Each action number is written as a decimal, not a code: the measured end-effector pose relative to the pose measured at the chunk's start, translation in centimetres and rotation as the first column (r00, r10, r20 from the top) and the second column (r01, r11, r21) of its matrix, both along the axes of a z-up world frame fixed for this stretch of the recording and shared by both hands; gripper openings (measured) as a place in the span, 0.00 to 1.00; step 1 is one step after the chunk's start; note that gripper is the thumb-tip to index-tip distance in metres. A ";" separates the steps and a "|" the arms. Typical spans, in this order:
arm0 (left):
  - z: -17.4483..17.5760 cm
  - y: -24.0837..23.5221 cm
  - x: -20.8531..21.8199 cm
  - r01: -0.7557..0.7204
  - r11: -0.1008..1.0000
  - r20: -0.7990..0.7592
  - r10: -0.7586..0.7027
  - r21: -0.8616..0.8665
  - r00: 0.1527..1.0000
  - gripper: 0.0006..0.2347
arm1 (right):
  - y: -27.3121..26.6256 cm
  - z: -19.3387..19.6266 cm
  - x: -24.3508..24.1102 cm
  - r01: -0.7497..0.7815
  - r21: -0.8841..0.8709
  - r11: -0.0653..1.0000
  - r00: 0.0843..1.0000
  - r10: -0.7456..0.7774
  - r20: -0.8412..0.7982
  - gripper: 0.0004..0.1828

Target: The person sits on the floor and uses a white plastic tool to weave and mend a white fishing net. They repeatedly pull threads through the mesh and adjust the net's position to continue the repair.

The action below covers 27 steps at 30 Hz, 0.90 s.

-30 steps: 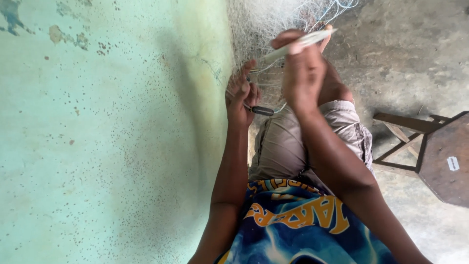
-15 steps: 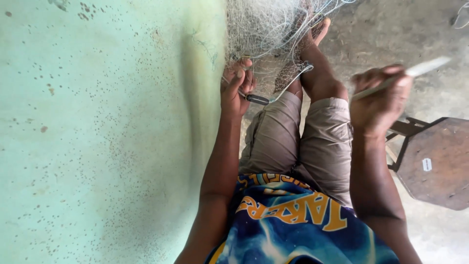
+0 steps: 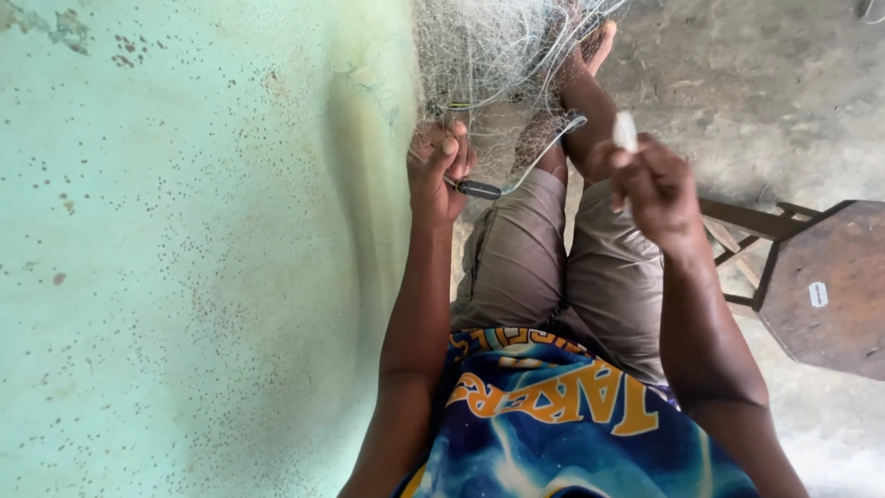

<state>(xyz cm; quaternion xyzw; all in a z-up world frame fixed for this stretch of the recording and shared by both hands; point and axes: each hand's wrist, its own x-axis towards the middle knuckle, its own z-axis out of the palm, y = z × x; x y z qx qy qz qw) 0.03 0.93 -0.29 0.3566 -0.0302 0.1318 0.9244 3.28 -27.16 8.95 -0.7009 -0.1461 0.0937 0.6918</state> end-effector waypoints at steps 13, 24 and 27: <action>-0.7 0.6 0.9 -0.018 0.994 0.081 0.010 0.107 0.997 0.12 | 3.7 -0.2 -1.7 -0.156 -0.195 0.968 0.975 0.182 0.124 0.07; 3.9 0.4 -0.1 -0.149 0.898 0.133 0.102 0.415 0.986 0.14 | 8.4 2.9 -3.9 -0.151 -0.371 0.916 0.767 0.345 0.541 0.22; 1.8 1.1 0.5 -0.187 0.896 0.176 0.125 0.402 0.977 0.15 | 8.8 1.8 -4.0 -0.096 -0.453 0.886 0.727 0.374 0.576 0.24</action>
